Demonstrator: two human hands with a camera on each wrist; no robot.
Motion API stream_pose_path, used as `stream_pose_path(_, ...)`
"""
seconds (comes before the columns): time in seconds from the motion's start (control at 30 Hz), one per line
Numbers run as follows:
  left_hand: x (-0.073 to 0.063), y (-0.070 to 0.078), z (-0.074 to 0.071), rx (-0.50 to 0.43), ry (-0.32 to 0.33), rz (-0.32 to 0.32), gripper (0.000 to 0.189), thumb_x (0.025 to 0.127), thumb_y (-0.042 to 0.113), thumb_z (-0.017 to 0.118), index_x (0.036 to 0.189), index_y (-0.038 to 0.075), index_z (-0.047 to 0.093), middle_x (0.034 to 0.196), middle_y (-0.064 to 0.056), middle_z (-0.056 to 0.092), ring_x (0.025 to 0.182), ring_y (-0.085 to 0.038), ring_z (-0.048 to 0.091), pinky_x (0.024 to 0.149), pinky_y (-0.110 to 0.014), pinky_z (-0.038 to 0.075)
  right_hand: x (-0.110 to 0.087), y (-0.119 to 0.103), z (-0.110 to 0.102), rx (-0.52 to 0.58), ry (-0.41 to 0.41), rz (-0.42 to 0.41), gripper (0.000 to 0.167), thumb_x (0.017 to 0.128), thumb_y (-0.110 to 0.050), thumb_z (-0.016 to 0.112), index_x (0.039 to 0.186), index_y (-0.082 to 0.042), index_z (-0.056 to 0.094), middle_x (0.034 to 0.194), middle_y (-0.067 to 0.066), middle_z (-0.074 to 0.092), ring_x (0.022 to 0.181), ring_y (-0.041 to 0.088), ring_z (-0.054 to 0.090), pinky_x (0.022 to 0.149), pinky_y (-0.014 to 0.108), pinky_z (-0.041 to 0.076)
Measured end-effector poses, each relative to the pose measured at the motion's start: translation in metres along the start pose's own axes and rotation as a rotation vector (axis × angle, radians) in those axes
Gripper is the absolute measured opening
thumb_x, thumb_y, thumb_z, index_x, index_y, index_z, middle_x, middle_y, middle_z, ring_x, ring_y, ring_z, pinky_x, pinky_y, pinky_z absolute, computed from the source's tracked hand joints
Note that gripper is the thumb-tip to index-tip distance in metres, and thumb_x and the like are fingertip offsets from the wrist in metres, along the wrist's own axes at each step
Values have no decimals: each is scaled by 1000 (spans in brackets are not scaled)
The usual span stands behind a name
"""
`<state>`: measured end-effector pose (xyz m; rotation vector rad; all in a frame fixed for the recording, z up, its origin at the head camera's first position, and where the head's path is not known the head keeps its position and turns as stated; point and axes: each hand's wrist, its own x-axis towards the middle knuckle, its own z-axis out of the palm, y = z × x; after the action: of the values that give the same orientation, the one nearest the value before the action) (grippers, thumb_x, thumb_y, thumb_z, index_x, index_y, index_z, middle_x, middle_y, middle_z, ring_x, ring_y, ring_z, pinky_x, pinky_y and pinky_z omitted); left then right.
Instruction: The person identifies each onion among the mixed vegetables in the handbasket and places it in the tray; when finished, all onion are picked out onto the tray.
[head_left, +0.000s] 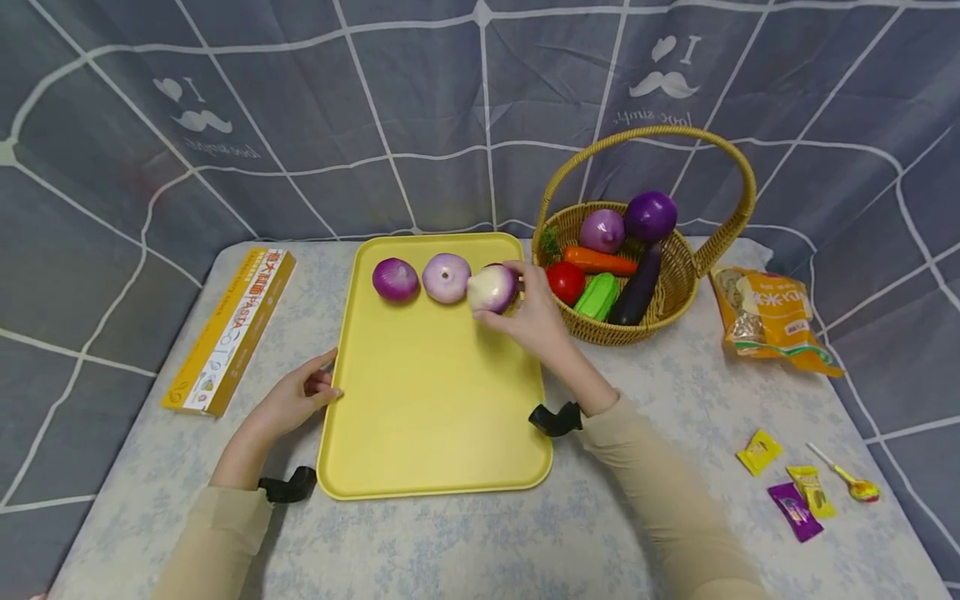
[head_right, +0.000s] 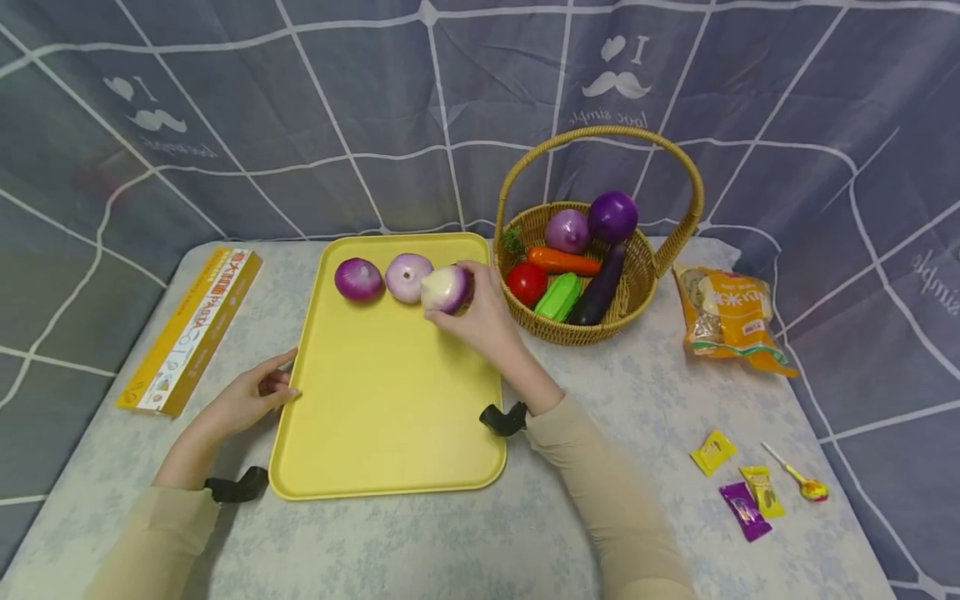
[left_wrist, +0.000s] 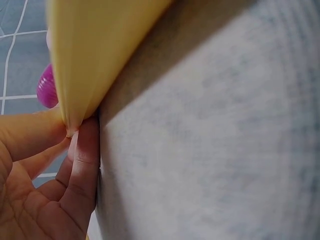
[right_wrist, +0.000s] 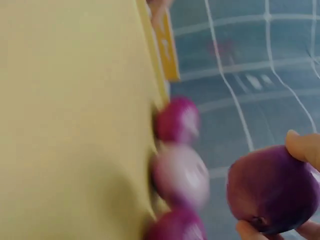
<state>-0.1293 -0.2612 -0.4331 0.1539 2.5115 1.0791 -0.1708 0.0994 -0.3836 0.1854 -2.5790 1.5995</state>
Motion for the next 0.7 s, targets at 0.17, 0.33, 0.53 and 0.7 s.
stream_pose_path(0.17, 0, 0, 1, 2, 0, 2, 70, 98, 15, 61, 157, 5, 23, 114, -18, 55, 95, -22, 50, 73, -26, 45, -1, -4, 54, 19, -123, -10, 82, 72, -23, 89, 135, 0, 42, 132, 17, 48, 115, 28, 55, 97, 38, 49)
stream_pose_path(0.33, 0, 0, 3, -9, 5, 17, 70, 98, 14, 61, 156, 3, 23, 113, -19, 55, 94, -21, 51, 72, -26, 45, 1, -6, 95, 1, -214, 2, 81, 73, -27, 89, 134, -1, 43, 132, 16, 52, 114, 26, 57, 98, 36, 47)
stream_pose_path(0.53, 1, 0, 4, -5, 12, 22, 70, 98, 13, 61, 156, 2, 24, 113, -20, 56, 93, -21, 51, 72, -24, 45, 5, -4, 119, -52, -274, 30, 77, 75, -31, 87, 135, -4, 46, 129, 12, 55, 113, 22, 57, 98, 30, 46)
stream_pose_path(0.7, 0, 1, 3, -2, 15, 19, 70, 98, 14, 61, 156, 2, 23, 112, -20, 56, 93, -20, 51, 71, -24, 45, 7, -1, 128, -78, -313, 61, 81, 76, -36, 86, 138, -6, 45, 130, 13, 58, 115, 22, 58, 98, 32, 47)
